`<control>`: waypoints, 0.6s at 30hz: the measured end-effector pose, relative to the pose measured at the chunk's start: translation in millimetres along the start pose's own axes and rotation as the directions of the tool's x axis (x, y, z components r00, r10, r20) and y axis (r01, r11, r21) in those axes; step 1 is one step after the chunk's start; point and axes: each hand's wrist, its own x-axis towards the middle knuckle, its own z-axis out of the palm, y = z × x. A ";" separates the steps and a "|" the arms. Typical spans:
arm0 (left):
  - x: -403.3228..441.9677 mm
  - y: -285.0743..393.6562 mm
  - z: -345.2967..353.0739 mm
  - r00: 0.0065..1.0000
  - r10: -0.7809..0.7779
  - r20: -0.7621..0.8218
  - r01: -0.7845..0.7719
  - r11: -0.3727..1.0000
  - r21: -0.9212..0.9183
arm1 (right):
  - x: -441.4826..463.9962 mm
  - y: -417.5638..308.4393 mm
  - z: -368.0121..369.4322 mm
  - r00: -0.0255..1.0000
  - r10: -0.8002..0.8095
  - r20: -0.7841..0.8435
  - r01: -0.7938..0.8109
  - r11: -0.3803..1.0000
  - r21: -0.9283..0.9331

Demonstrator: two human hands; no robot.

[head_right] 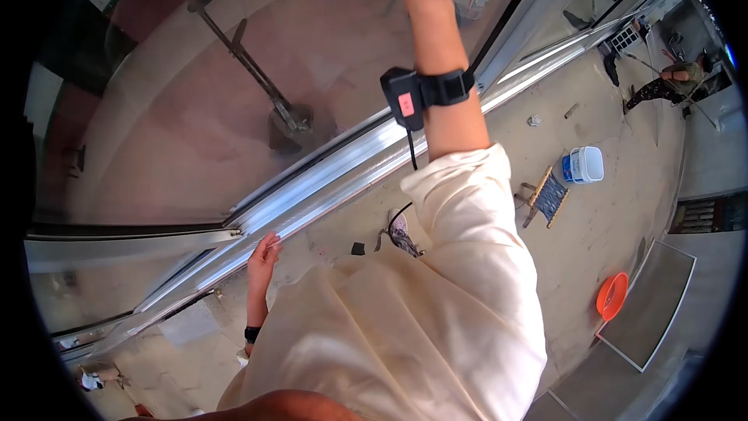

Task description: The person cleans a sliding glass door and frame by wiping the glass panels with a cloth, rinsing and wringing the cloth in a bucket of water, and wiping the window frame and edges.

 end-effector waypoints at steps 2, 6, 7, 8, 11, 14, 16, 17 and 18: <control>4.9 -1.6 8.1 0.999 -0.029 0.028 0.028 0.999 0.035 | -38.2 22.3 -7.6 0.986 0.033 0.161 -0.024 0.998 -0.056; 15.9 18.0 19.8 0.997 0.007 0.076 -0.011 0.999 0.054 | -192.6 68.4 -55.4 0.878 0.375 0.297 -0.358 0.927 -0.113; 18.6 26.7 19.8 0.995 0.037 0.091 -0.041 0.998 0.044 | -221.0 68.2 -68.3 0.819 0.474 0.324 -0.451 0.880 -0.147; 23.2 36.4 22.8 0.995 0.037 0.089 -0.041 0.998 0.043 | -243.7 66.1 -75.9 0.745 0.569 0.349 -0.539 0.821 -0.188; 28.3 49.1 31.2 0.989 0.092 0.119 -0.093 0.996 0.003 | -273.5 48.2 -87.3 0.569 0.716 0.405 -0.684 0.685 -0.249; 27.1 35.8 38.6 0.984 0.102 0.143 -0.103 0.995 -0.003 | -240.5 15.3 -74.7 0.748 0.480 0.459 -0.476 0.869 -0.133; 17.0 28.7 35.1 0.989 0.069 0.131 -0.074 0.997 0.035 | -177.6 -17.7 -50.1 0.871 0.104 0.479 -0.111 0.994 -0.014; 16.0 22.6 33.7 0.989 0.093 0.119 -0.096 0.995 0.021 | -144.3 -34.3 -32.6 0.898 -0.040 0.438 0.009 0.997 0.074; 14.7 23.2 30.3 0.988 0.097 0.123 -0.100 0.995 0.021 | -104.1 -51.0 -15.4 0.893 -0.218 0.393 0.193 0.976 0.103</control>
